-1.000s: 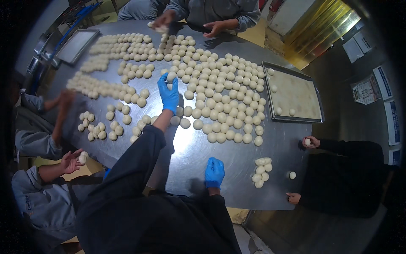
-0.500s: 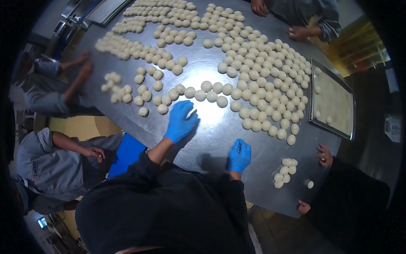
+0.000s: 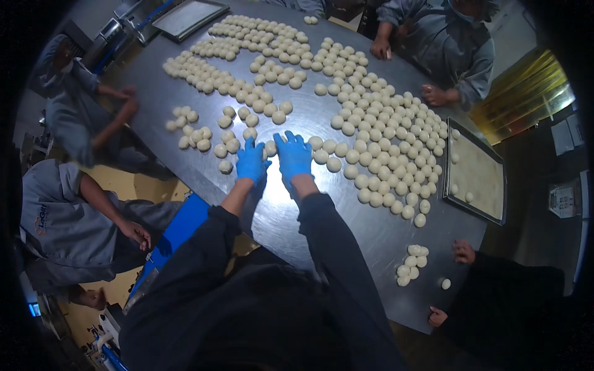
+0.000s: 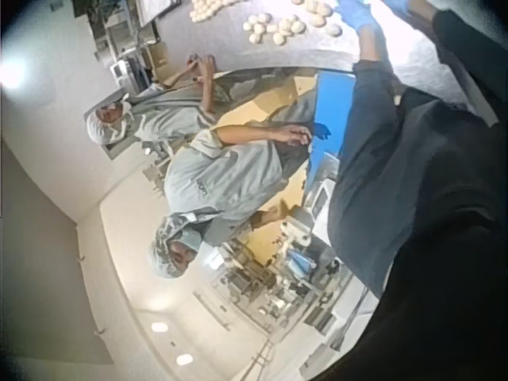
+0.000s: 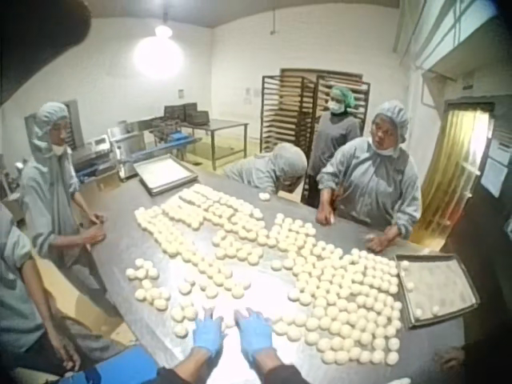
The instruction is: The person shapes small pieces of dough into balls by hand on a metal table and places them onto a baking tray.
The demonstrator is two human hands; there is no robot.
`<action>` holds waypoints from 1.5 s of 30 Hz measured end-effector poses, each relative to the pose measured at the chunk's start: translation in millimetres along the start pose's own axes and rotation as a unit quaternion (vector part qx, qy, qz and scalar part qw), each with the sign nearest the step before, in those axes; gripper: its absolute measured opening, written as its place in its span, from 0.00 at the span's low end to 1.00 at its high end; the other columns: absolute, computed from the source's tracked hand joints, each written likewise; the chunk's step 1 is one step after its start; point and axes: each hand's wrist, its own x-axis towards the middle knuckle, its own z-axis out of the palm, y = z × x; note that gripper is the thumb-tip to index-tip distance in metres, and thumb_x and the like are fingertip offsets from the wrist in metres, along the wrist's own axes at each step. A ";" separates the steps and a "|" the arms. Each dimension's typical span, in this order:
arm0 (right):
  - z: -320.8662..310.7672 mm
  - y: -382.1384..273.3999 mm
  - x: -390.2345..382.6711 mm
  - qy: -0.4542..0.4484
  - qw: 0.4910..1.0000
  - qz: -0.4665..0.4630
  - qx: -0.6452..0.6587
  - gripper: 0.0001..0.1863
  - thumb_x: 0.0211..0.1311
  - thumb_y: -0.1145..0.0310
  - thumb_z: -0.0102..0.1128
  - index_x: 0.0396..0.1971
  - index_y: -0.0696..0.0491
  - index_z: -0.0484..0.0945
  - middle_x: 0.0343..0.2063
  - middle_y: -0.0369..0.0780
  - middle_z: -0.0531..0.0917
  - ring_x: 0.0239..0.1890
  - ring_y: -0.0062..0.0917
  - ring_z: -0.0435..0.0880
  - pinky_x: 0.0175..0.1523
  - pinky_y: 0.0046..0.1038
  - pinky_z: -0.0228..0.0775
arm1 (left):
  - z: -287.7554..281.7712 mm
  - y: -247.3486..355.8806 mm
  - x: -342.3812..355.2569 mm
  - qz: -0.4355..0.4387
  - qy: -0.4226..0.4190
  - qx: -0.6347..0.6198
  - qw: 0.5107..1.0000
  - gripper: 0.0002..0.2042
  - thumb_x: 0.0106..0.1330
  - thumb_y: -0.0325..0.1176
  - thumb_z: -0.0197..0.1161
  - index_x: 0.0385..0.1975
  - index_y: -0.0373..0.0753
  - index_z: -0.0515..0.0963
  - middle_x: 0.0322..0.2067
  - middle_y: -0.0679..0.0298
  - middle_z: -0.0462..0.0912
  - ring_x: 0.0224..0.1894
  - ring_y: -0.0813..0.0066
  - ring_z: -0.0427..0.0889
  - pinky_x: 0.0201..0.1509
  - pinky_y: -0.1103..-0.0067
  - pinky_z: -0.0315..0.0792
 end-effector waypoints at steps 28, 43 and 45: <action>-131.5 47.7 -373.7 -0.001 0.803 0.591 -0.075 0.38 0.60 0.49 0.66 0.69 0.49 0.69 0.65 0.55 0.71 0.64 0.48 0.74 0.65 0.49 0.66 | 33.0 209.9 -156.0 0.468 -0.230 -0.026 0.853 0.37 0.62 0.47 0.67 0.71 0.43 0.64 0.73 0.46 0.56 0.68 0.41 0.63 0.66 0.46 0.62; -37.2 22.3 -272.2 -0.078 0.929 0.324 -0.161 0.39 0.67 0.44 0.53 0.75 0.43 0.59 0.74 0.54 0.54 0.74 0.56 0.51 0.72 0.66 0.38 | 20.2 -93.9 35.1 -0.060 0.163 0.030 0.984 0.29 0.64 0.51 0.64 0.65 0.53 0.71 0.58 0.52 0.74 0.54 0.44 0.75 0.55 0.56 0.71; -34.6 25.8 -262.2 -0.061 0.935 0.312 -0.158 0.38 0.68 0.45 0.52 0.74 0.43 0.60 0.74 0.52 0.56 0.74 0.55 0.52 0.73 0.64 0.39 | 13.2 -96.5 43.0 -0.016 0.165 -0.006 0.986 0.24 0.65 0.44 0.65 0.61 0.49 0.74 0.49 0.53 0.79 0.51 0.48 0.78 0.50 0.58 0.74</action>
